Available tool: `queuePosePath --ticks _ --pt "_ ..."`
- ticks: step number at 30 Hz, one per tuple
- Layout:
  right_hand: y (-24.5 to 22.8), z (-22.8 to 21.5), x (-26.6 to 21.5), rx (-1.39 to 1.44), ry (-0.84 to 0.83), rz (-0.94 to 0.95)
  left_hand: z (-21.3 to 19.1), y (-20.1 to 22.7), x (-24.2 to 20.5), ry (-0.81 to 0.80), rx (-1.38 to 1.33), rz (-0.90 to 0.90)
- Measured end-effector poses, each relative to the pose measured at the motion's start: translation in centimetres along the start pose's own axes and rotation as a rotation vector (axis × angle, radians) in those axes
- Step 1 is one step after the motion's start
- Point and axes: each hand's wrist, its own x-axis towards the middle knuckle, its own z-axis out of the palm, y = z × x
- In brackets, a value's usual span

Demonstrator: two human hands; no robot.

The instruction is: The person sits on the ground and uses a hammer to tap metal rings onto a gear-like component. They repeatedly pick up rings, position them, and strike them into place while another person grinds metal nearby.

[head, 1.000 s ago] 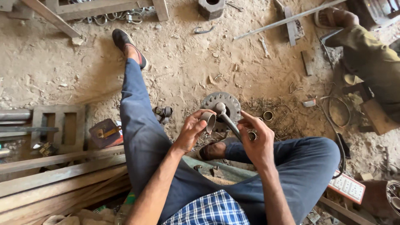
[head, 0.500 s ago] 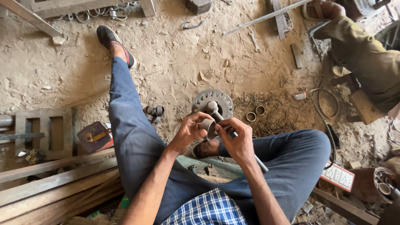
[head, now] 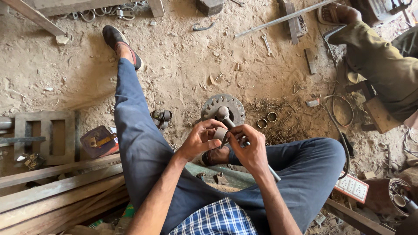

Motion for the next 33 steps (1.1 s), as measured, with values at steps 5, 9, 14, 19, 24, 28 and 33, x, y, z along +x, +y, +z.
queuePosePath --ticks 5,9,14,19,24,28,33 --pt "-0.9 -0.7 -0.1 -0.065 -0.002 -0.095 0.2 0.0 0.0 -0.014 0.003 -0.027" --pt "-1.5 -1.1 -0.4 -0.219 -0.029 -0.118 0.2 0.0 -0.1 -0.02 -0.002 -0.032" --pt "-0.6 -1.5 -0.8 -0.154 -0.028 -0.032 -0.1 -0.4 -0.1 0.026 0.075 -0.016" --pt "0.5 -2.3 -0.3 -0.012 0.139 0.013 -0.6 -0.8 0.0 0.11 0.134 0.027" --pt "-0.7 -2.3 -0.2 -0.053 0.123 -0.16 -0.4 -1.0 0.1 0.107 0.082 -0.018" --pt "-2.3 -0.9 -0.4 -0.072 0.042 -0.096 -0.5 -0.7 0.0 0.044 0.102 -0.002" --pt "-2.7 -0.2 -0.5 -0.085 0.098 -0.102 -0.4 -0.6 -0.1 -0.015 0.092 -0.013"
